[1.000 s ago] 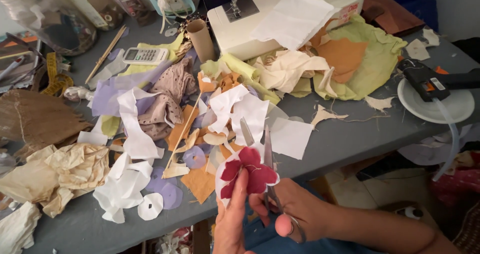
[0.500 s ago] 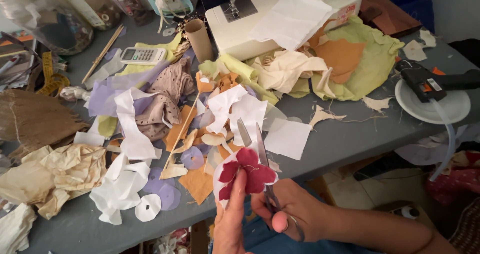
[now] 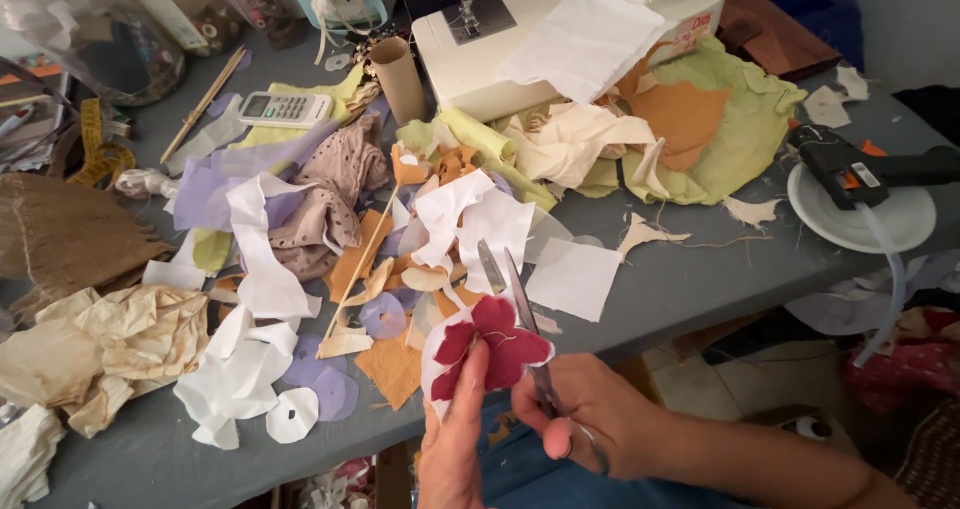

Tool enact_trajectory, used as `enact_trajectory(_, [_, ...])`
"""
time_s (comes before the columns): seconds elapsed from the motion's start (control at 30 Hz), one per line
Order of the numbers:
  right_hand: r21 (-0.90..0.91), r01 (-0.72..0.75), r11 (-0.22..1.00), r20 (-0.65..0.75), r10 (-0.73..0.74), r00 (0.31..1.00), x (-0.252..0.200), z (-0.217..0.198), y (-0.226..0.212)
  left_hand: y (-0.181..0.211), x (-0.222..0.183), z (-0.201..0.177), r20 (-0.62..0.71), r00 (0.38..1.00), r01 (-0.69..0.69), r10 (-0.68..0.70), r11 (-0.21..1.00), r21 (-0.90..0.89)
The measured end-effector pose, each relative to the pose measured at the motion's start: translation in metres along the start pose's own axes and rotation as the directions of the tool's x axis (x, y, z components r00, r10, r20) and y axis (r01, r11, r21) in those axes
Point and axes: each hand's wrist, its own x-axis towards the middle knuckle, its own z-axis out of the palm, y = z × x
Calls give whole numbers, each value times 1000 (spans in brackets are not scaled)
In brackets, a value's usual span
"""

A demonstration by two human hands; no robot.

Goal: Cutting out flower shapes from fabric using scissors at a craft table.

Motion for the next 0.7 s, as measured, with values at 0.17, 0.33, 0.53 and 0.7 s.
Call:
enact_trajectory(0.17, [-61, 65, 996, 20, -64, 998, 0, -6, 0, -14, 2, 4, -15, 1000, -11, 8, 989, -148])
enact_trajectory(0.33, [-118, 15, 993, 30, -12, 999, -4, -9, 6, 0, 4, -6, -3, 1000, 26, -26, 997, -68])
enact_trajectory(0.53, [-115, 7, 993, 6, -7, 1000, -4, -8, 4, -3, 6, -13, 54, 998, -12, 17, 995, -100])
enact_trajectory(0.7, [-66, -1, 998, 57, 5, 998, 1, -12, -4, 1, 9, -15, 28, 999, -37, 39, 998, -58])
